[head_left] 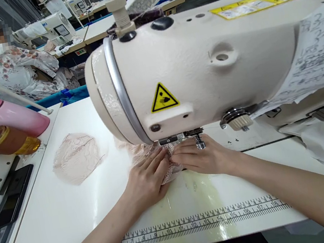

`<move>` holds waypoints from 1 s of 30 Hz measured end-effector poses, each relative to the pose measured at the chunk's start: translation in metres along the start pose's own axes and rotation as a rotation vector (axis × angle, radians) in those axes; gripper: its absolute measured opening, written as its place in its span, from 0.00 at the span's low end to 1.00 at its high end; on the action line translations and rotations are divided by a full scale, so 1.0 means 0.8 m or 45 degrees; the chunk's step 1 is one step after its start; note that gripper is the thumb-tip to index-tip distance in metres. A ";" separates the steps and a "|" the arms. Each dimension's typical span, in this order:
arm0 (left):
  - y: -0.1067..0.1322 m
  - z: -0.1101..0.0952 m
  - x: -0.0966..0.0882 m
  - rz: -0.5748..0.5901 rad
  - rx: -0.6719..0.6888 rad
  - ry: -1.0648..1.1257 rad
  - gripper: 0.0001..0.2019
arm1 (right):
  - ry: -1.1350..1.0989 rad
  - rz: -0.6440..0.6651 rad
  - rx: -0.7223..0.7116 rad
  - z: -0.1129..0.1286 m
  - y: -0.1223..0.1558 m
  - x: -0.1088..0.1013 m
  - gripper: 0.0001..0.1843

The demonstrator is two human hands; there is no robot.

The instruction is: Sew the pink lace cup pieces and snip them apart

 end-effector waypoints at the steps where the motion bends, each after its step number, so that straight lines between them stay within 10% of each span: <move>1: 0.000 0.001 0.001 0.005 -0.002 0.002 0.13 | 0.028 0.005 0.005 -0.001 -0.001 0.000 0.09; 30: -0.003 0.014 -0.006 -0.098 -0.099 -0.014 0.05 | -0.168 -0.149 -0.124 0.016 -0.006 0.015 0.10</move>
Point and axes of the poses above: each hand's wrist, its own y-axis away from the middle knuckle, its own x-axis out of the palm, z = x × y, the point moved 6 cm from there along -y, towards the middle knuckle, and after that the axes turned 3 degrees about -x, right-handed, at the moved point
